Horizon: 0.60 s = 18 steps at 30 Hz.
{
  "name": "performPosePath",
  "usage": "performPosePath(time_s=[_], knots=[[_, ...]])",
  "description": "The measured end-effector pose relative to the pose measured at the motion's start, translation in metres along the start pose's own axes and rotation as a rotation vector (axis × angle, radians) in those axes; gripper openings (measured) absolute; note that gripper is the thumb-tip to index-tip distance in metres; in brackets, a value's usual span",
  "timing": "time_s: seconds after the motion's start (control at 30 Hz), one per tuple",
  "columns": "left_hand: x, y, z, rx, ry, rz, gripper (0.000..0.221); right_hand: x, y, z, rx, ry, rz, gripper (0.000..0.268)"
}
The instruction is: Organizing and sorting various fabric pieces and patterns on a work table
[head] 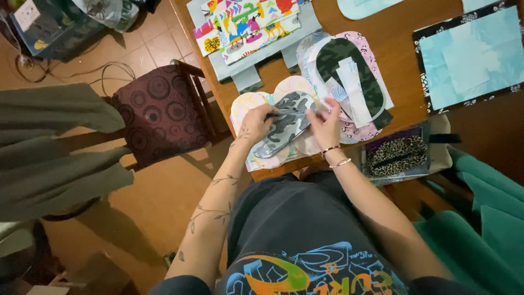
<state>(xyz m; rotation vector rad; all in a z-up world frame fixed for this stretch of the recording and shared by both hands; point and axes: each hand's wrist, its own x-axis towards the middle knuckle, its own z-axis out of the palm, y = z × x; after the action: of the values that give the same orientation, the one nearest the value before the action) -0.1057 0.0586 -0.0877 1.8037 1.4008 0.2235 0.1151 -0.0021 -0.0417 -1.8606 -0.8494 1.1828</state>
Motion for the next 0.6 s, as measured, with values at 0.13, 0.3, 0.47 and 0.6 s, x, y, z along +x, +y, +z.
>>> performPosePath(time_s=[0.13,0.3,0.47,0.6], knots=[[-0.012,0.029,-0.017,-0.016,0.023,0.076,0.019,0.006,-0.004,0.007,-0.12,-0.091,0.005,0.046],[-0.031,0.075,-0.056,-0.29,0.154,0.278,0.035,0.014,0.013,0.0,-0.064,-0.133,-0.19,0.027],[-0.025,0.071,-0.05,-0.583,-0.014,0.178,0.024,0.002,-0.032,-0.01,0.233,-0.164,-0.174,0.034],[-0.01,0.11,-0.043,-0.617,-0.042,0.258,0.022,0.001,-0.041,0.002,0.328,-0.06,-0.077,0.035]])
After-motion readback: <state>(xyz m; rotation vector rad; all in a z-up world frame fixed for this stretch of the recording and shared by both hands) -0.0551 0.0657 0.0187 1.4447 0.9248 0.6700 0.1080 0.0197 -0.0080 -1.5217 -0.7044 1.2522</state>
